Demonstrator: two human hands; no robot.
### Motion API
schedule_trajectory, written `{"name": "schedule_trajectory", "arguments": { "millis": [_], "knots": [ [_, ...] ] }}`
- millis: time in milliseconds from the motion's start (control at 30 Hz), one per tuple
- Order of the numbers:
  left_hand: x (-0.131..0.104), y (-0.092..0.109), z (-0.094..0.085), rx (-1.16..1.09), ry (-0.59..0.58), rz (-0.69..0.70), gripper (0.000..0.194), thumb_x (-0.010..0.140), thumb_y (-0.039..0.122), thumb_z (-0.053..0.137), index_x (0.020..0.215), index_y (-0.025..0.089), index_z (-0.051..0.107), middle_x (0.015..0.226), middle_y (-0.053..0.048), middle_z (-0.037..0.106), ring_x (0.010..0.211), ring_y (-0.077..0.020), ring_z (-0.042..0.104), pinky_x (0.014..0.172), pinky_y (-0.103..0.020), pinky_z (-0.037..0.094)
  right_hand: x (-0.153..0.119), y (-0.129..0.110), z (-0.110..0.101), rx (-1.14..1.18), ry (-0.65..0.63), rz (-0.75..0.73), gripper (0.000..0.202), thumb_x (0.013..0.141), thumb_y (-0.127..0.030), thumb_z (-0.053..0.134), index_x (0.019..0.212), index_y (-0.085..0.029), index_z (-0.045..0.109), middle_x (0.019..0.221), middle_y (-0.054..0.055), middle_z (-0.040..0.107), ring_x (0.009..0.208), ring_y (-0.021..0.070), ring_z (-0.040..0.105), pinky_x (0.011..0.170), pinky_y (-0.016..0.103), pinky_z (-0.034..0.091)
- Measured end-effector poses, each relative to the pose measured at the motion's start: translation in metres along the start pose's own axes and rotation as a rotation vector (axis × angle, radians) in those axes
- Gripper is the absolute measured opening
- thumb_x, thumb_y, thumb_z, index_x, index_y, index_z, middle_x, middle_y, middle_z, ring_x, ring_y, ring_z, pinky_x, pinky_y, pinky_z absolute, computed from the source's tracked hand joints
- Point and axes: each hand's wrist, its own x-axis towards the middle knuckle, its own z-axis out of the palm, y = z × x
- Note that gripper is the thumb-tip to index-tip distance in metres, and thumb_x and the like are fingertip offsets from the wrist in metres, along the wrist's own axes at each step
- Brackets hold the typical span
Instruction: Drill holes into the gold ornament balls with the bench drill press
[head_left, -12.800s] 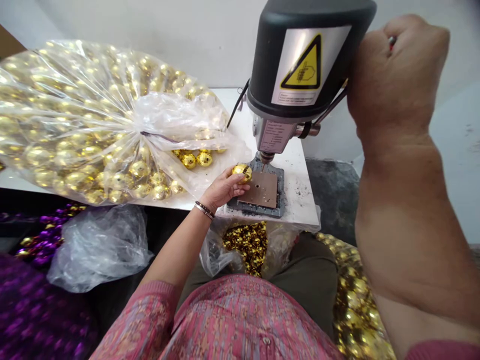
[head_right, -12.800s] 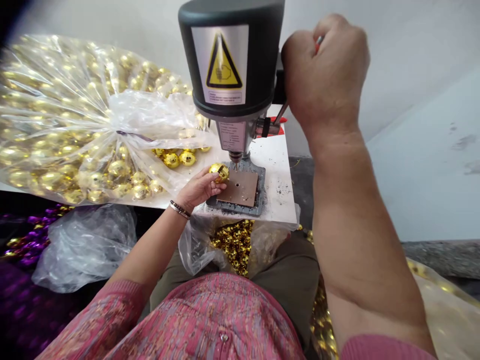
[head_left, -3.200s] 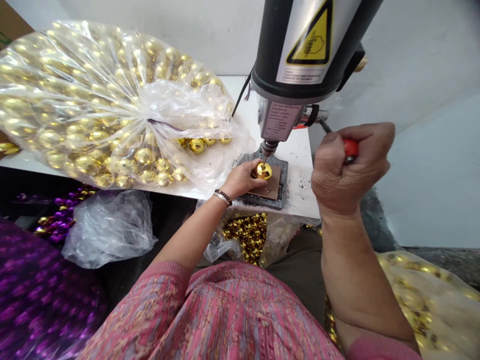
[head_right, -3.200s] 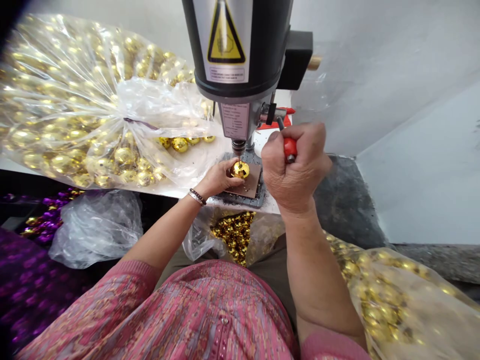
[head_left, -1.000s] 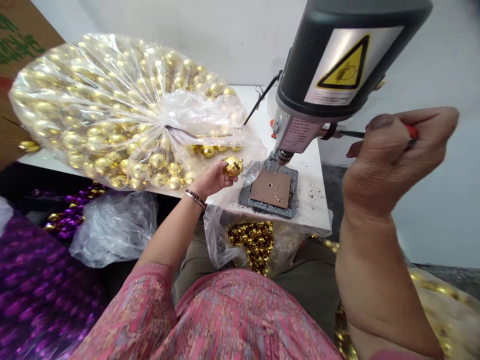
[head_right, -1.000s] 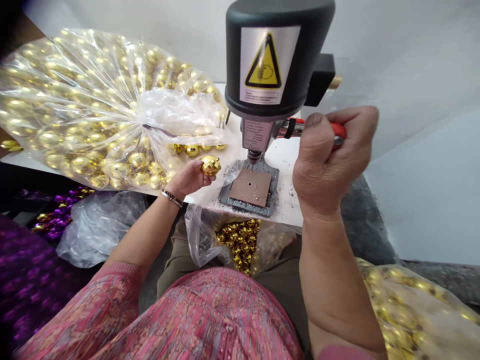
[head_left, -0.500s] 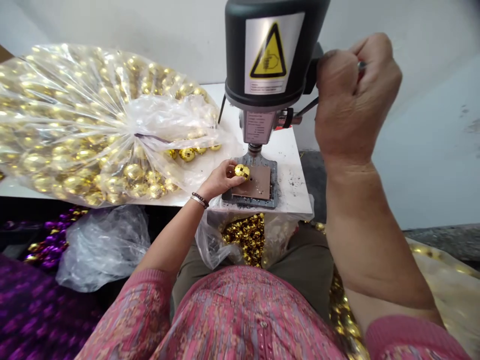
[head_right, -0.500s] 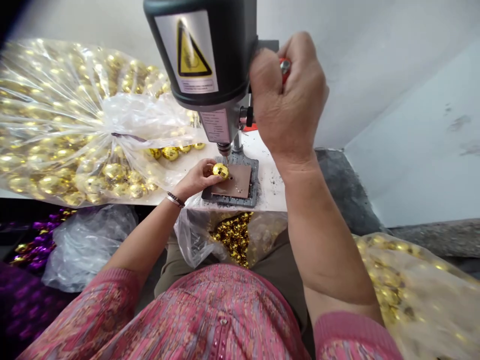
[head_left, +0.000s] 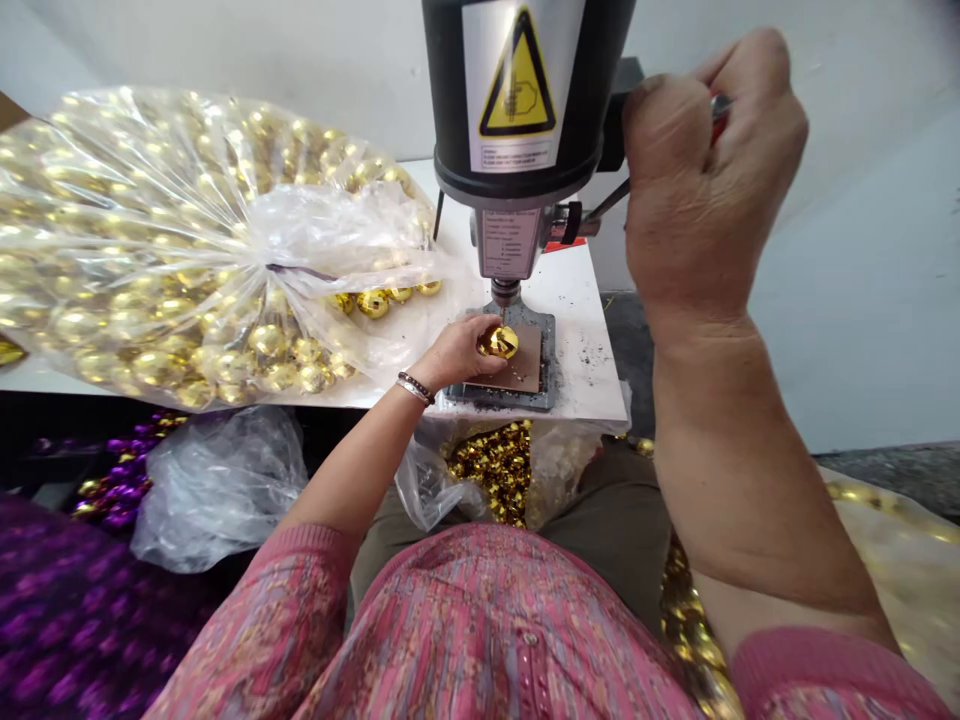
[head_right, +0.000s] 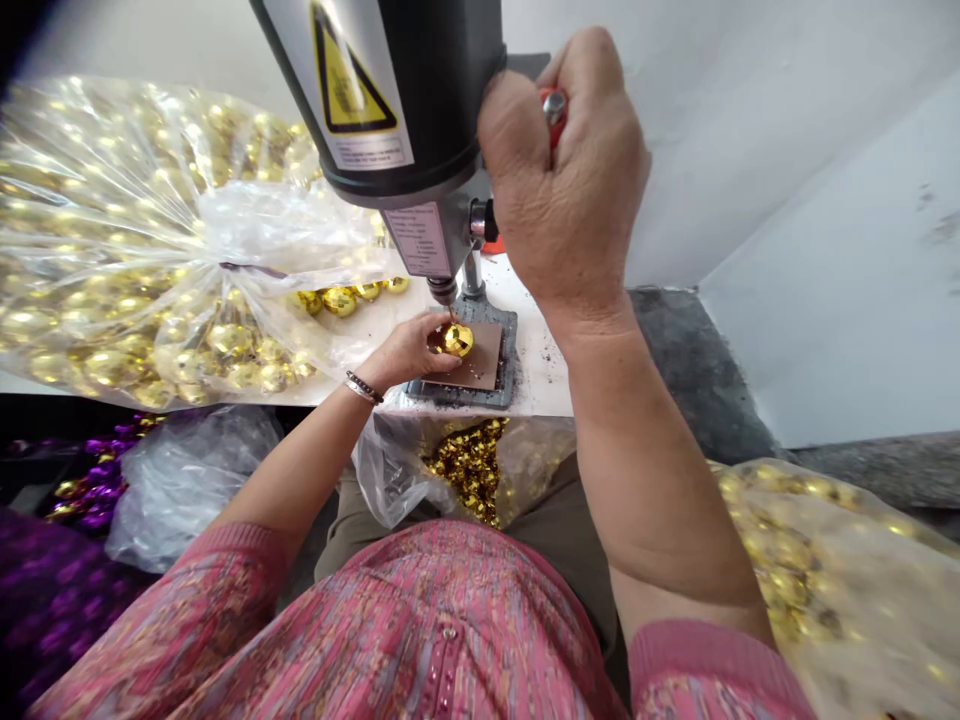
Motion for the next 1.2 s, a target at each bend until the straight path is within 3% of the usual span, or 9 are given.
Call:
{"name": "schedule_trajectory", "arguments": {
  "millis": [100, 167, 300, 433, 567, 733, 867, 1200],
  "knots": [
    [0.001, -0.002, 0.003, 0.025, 0.005, 0.009, 0.063, 0.083, 0.022, 0.094, 0.145, 0.018, 0.082, 0.143, -0.013, 0.082, 0.13, -0.0305, 0.076, 0.119, -0.041, 0.062, -0.002, -0.008, 0.001, -0.027, 0.041, 0.085, 0.046, 0.105, -0.017, 0.066, 0.077, -0.026, 0.031, 0.073, -0.007, 0.024, 0.071, 0.0048, 0.029, 0.076, 0.025, 0.035],
    [0.003, -0.006, 0.006, -0.04, -0.004, -0.013, 0.064, 0.084, 0.024, 0.094, 0.147, 0.017, 0.082, 0.14, -0.013, 0.083, 0.128, -0.0306, 0.077, 0.119, -0.042, 0.062, -0.006, -0.006, 0.001, -0.05, 0.032, 0.072, 0.046, 0.104, -0.018, 0.068, 0.078, -0.026, 0.031, 0.073, -0.006, 0.026, 0.071, 0.0059, 0.032, 0.076, 0.025, 0.039],
    [0.006, -0.013, 0.014, -0.223, -0.015, -0.015, 0.061, 0.082, 0.023, 0.094, 0.142, 0.016, 0.084, 0.123, -0.01, 0.088, 0.113, -0.0274, 0.08, 0.111, -0.041, 0.065, -0.022, 0.008, -0.001, -0.047, 0.08, -0.084, 0.038, 0.103, -0.027, 0.064, 0.084, -0.025, 0.031, 0.077, -0.005, 0.038, 0.072, 0.0055, 0.04, 0.076, 0.023, 0.044],
    [0.008, -0.017, 0.021, -0.351, 0.024, -0.007, 0.062, 0.076, 0.022, 0.097, 0.138, 0.016, 0.086, 0.116, -0.008, 0.089, 0.106, -0.0248, 0.079, 0.107, -0.04, 0.066, -0.046, 0.024, -0.006, -0.092, 0.097, -0.221, 0.025, 0.11, -0.035, 0.056, 0.092, -0.022, 0.043, 0.085, -0.005, 0.046, 0.074, 0.0022, 0.046, 0.078, 0.02, 0.046],
    [0.007, -0.019, 0.023, -0.41, 0.053, -0.008, 0.063, 0.072, 0.021, 0.099, 0.134, 0.017, 0.088, 0.114, -0.008, 0.09, 0.107, -0.0251, 0.079, 0.108, -0.04, 0.066, -0.064, 0.04, -0.011, -0.158, 0.081, -0.319, 0.022, 0.111, -0.039, 0.06, 0.101, -0.019, 0.056, 0.087, -0.005, 0.053, 0.078, 0.0045, 0.056, 0.077, 0.022, 0.05],
    [0.007, -0.021, 0.025, -0.438, 0.029, -0.055, 0.067, 0.072, 0.019, 0.098, 0.138, 0.016, 0.087, 0.117, -0.007, 0.09, 0.111, -0.0269, 0.081, 0.108, -0.04, 0.065, -0.08, 0.052, -0.009, -0.24, 0.151, -0.348, 0.03, 0.111, -0.047, 0.059, 0.101, -0.019, 0.062, 0.088, -0.002, 0.06, 0.081, 0.01, 0.062, 0.08, 0.029, 0.057],
    [0.007, -0.023, 0.028, -0.452, 0.004, -0.044, 0.069, 0.075, 0.02, 0.097, 0.143, 0.017, 0.085, 0.121, -0.007, 0.09, 0.113, -0.0262, 0.081, 0.106, -0.038, 0.066, -0.09, 0.056, -0.006, -0.285, 0.217, -0.348, 0.034, 0.112, -0.052, 0.056, 0.101, -0.021, 0.063, 0.089, -0.001, 0.06, 0.079, 0.0105, 0.06, 0.078, 0.03, 0.055],
    [0.009, -0.026, 0.032, -0.382, -0.016, -0.012, 0.06, 0.08, 0.023, 0.095, 0.14, 0.02, 0.084, 0.122, -0.004, 0.088, 0.111, -0.0238, 0.08, 0.104, -0.036, 0.065, -0.107, 0.074, 0.01, -0.192, 0.289, -0.361, 0.022, 0.116, -0.042, 0.05, 0.107, -0.026, 0.062, 0.091, -0.001, 0.058, 0.082, 0.0093, 0.062, 0.079, 0.028, 0.054]
  ]
}}
